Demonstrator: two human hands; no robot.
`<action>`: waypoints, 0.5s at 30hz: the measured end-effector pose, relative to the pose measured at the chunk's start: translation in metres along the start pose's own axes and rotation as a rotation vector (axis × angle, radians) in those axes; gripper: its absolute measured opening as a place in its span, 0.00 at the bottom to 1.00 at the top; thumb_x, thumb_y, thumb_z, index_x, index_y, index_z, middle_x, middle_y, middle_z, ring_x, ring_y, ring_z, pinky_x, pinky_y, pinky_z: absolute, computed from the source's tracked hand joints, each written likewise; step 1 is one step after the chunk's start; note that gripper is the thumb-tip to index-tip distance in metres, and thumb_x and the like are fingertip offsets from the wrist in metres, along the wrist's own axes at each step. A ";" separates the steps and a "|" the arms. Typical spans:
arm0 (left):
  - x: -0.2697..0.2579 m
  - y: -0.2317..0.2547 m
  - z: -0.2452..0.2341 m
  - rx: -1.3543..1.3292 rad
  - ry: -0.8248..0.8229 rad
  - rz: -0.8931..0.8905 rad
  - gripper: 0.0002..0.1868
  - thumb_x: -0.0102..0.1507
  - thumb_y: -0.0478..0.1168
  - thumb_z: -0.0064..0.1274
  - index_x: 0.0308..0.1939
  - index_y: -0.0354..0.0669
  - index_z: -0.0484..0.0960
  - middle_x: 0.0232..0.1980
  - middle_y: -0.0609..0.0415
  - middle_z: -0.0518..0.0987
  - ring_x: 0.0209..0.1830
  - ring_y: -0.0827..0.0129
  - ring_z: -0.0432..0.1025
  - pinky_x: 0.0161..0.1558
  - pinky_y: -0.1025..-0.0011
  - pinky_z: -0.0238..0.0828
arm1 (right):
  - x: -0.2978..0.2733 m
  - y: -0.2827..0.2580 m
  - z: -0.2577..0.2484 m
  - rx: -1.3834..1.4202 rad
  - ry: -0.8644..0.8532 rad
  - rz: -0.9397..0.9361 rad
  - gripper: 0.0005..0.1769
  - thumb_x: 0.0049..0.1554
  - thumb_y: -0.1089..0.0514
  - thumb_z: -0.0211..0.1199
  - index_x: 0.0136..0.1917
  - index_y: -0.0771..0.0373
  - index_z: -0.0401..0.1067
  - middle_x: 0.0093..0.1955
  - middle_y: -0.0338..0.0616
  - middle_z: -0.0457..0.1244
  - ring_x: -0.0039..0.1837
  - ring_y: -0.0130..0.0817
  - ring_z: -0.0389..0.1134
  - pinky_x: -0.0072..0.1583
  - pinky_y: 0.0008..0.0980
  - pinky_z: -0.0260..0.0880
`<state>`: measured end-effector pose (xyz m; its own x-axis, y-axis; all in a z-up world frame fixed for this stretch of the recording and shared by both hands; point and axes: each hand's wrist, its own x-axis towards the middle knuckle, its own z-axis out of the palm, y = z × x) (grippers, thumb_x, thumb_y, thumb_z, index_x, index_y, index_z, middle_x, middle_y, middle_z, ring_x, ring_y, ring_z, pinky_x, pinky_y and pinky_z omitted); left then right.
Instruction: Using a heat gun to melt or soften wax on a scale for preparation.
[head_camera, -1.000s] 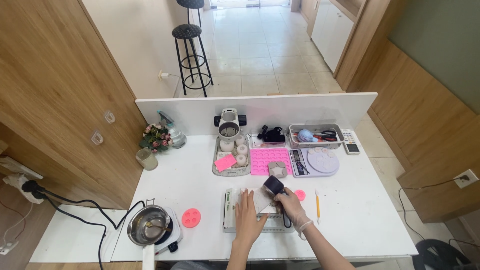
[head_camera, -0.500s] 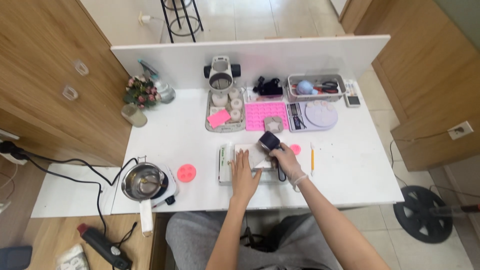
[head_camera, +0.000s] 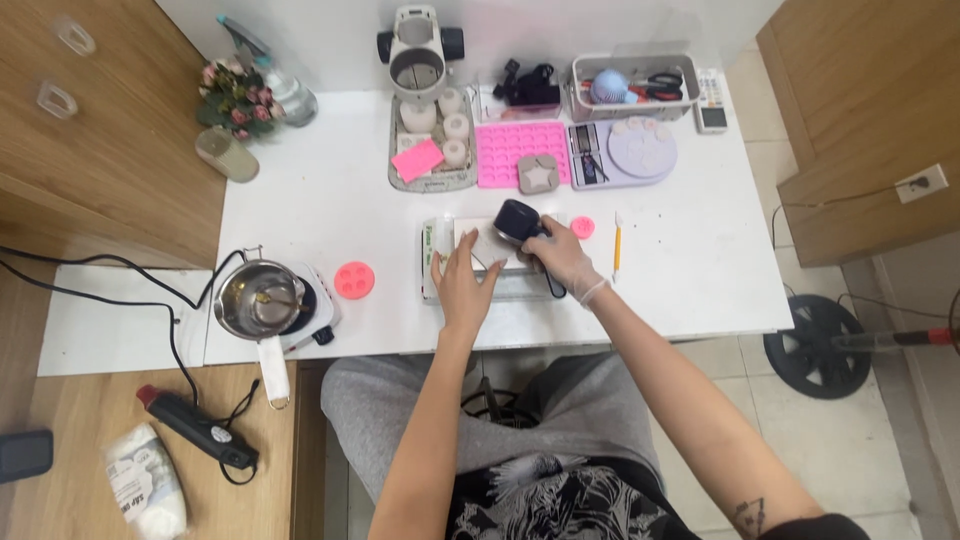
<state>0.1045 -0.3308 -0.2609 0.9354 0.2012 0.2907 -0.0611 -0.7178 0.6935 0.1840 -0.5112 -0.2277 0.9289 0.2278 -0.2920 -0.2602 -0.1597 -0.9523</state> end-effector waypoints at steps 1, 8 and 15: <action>0.001 0.001 -0.001 0.006 -0.008 -0.022 0.37 0.62 0.52 0.62 0.71 0.42 0.67 0.66 0.46 0.76 0.68 0.58 0.69 0.77 0.47 0.33 | 0.000 -0.001 -0.001 -0.062 -0.020 -0.017 0.13 0.52 0.61 0.61 0.51 0.65 0.70 0.37 0.45 0.68 0.34 0.25 0.65 0.38 0.27 0.67; 0.000 0.005 -0.006 -0.011 -0.009 -0.034 0.37 0.61 0.51 0.63 0.70 0.46 0.67 0.66 0.51 0.77 0.69 0.60 0.69 0.76 0.45 0.32 | 0.002 0.005 -0.004 0.078 -0.027 0.019 0.15 0.53 0.61 0.59 0.54 0.66 0.67 0.37 0.46 0.69 0.33 0.25 0.64 0.37 0.27 0.66; 0.001 0.008 -0.007 -0.028 -0.013 -0.048 0.37 0.61 0.49 0.64 0.70 0.47 0.66 0.67 0.52 0.77 0.69 0.60 0.69 0.76 0.44 0.33 | -0.002 -0.004 -0.003 0.072 -0.011 0.006 0.13 0.54 0.61 0.59 0.53 0.66 0.67 0.37 0.47 0.69 0.33 0.26 0.65 0.38 0.26 0.67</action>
<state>0.1023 -0.3316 -0.2501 0.9419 0.2264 0.2482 -0.0255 -0.6885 0.7248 0.1842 -0.5134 -0.2235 0.9245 0.2373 -0.2982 -0.2842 -0.0919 -0.9544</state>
